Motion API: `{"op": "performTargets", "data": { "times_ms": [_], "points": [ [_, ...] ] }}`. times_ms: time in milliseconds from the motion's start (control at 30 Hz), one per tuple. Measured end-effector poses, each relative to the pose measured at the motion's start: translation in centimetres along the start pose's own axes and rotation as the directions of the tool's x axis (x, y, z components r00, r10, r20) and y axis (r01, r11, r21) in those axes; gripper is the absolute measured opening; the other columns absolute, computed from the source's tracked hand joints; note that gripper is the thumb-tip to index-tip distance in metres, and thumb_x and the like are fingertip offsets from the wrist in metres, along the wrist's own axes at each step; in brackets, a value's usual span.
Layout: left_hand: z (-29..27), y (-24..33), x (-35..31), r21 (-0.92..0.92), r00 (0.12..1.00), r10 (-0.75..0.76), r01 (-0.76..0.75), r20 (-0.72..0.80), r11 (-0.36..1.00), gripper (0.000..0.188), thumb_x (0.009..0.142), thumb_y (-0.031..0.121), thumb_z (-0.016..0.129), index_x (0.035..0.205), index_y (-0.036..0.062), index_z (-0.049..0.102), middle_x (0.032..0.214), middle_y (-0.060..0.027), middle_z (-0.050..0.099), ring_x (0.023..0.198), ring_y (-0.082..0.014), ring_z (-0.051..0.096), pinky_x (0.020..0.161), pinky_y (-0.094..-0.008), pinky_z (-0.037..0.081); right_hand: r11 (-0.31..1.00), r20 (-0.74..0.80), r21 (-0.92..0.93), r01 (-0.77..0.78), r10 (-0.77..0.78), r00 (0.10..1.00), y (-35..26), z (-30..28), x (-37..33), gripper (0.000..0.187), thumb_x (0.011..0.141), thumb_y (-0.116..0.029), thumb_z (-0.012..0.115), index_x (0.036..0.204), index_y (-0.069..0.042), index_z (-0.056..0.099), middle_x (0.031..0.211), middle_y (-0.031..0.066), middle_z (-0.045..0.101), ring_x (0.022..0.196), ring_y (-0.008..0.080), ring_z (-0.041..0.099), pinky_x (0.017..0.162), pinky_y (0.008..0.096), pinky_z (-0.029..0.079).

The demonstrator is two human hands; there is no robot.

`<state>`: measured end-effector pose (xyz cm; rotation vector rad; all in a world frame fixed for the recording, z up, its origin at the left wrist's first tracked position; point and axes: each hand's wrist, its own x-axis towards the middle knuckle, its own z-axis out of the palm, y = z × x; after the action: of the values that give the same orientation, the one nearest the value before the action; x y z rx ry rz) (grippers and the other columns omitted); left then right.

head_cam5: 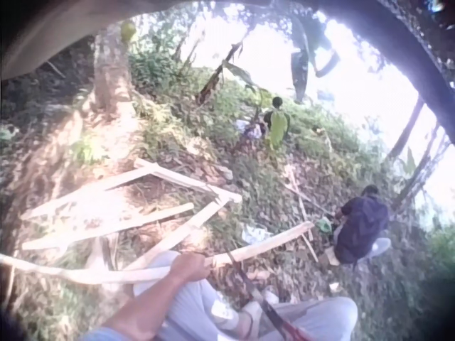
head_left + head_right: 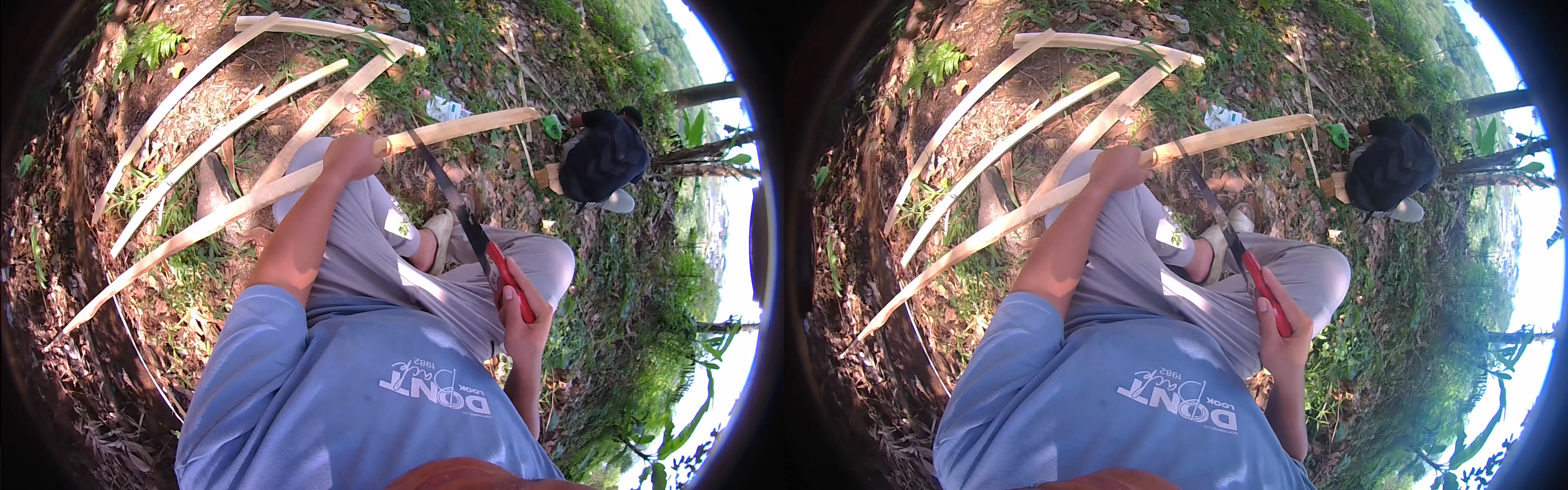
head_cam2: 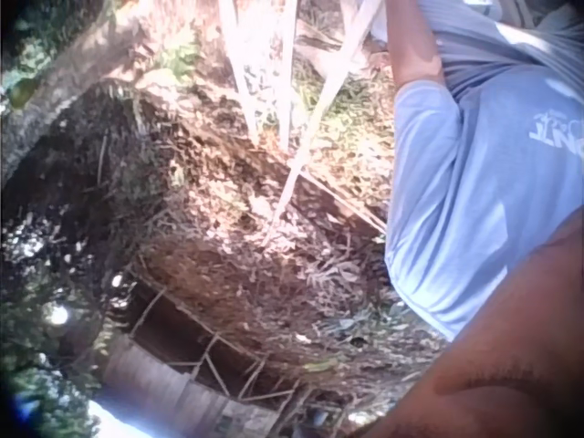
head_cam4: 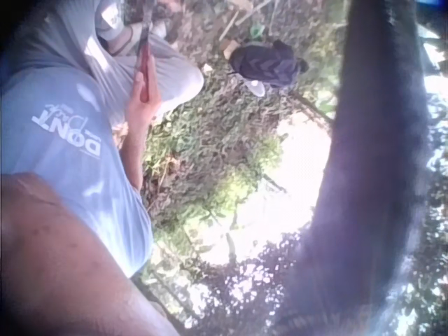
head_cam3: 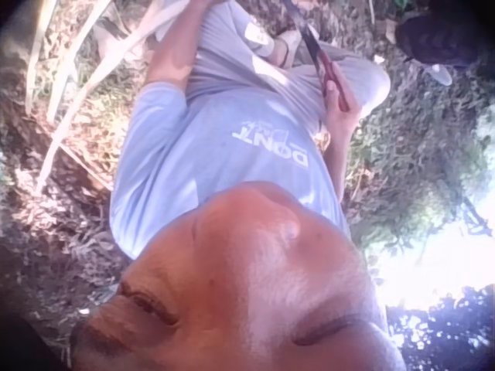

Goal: The person sits on the ground and uses a red-handled knife to shave thin strips of bamboo. They hold the bamboo piece against their leg and repeatedly scrape the blade along its length to remove the outer layer, creating a pile of shavings.

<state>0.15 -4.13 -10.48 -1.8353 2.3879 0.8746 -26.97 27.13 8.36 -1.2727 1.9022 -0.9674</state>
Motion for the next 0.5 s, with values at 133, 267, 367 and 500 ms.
{"op": "performTargets", "data": {
  "times_ms": [133,267,367,500],
  "points": [
    [0.5,-0.3,-0.2,0.056,0.995,0.057,-0.053,-0.077,0.997,0.033,0.090,0.034,0.075,0.110,0.0081,0.081,0.106,-0.0171,0.082,0.100,-0.0373,0.080,0.091,-0.0502,0.063,0.998,0.027,-0.045,0.036,-0.034,0.999,-1.7,-0.5,0.8,0.040,0.110,-0.010,0.067,0.149,-0.001,0.070,0.086,-0.0023,0.068,0.064,0.0008,0.048,0.062,0.0194,0.041],
    [0.8,-0.2,-0.5,0.060,0.991,0.069,-0.062,-0.118,0.996,0.031,0.089,0.030,0.076,0.108,0.0070,0.081,0.103,-0.0180,0.082,0.098,-0.0366,0.081,0.088,-0.0501,0.064,0.999,0.059,-0.050,-0.017,0.020,0.998,-3.6,-0.6,1.4,0.041,0.109,-0.013,0.070,0.147,-0.001,0.071,0.105,0.0066,0.078,0.087,0.0071,0.063,0.083,0.0248,0.050],
    [0.9,-0.5,-0.4,0.065,0.990,0.079,-0.072,-0.113,0.995,0.031,0.089,0.030,0.077,0.108,0.0068,0.081,0.101,-0.0183,0.082,0.098,-0.0369,0.081,0.088,-0.0503,0.064,0.998,0.074,-0.051,-0.026,0.030,0.997,-5.2,-0.4,2.0,0.040,0.108,-0.013,0.071,0.146,-0.001,0.071,0.114,0.0109,0.082,0.095,0.0104,0.069,0.091,0.0281,0.055],
    [1.0,-0.6,-0.2,0.073,0.991,0.084,-0.077,-0.104,0.994,0.030,0.089,0.029,0.076,0.107,0.0068,0.082,0.101,-0.0186,0.082,0.098,-0.0376,0.081,0.088,-0.0505,0.064,0.996,0.037,-0.079,0.028,-0.026,0.999,-5.7,-0.1,3.1,0.039,0.109,-0.012,0.069,0.146,0.000,0.071,0.114,0.0104,0.081,0.091,0.0097,0.068,0.087,0.0274,0.055]
  ]
}}
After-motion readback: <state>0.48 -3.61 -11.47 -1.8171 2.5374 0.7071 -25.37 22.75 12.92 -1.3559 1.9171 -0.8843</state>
